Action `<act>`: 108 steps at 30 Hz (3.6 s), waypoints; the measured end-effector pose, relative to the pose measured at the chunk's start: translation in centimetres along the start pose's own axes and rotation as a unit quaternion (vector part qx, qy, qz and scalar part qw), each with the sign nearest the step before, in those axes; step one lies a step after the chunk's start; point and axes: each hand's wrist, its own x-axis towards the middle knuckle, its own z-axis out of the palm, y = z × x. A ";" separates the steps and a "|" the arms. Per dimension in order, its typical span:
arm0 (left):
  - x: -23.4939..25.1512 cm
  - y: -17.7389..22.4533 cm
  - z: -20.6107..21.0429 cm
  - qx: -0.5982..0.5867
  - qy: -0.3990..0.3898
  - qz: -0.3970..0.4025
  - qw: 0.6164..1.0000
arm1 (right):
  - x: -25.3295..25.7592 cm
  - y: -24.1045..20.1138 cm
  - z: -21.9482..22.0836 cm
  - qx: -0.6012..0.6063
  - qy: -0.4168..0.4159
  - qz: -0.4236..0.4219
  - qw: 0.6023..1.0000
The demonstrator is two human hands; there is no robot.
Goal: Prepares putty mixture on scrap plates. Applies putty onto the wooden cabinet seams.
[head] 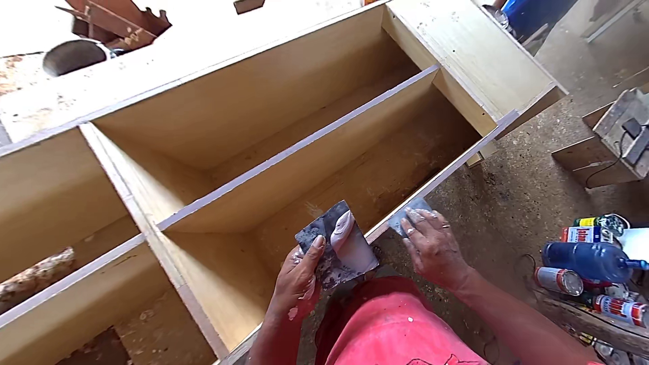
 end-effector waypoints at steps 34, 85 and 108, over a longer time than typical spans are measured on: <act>-5.0 8.1 -15.2 0.097 -0.063 -0.004 0.993 | -7.2 -14.9 -2.4 0.700 0.121 0.236 0.663; -6.7 5.1 -14.3 0.022 0.022 -0.026 0.999 | -1.1 -7.9 1.3 -0.002 0.010 -0.009 1.000; -7.4 6.4 -17.4 0.031 -0.012 -0.037 0.999 | -3.8 -11.8 2.8 0.008 0.050 -0.003 0.999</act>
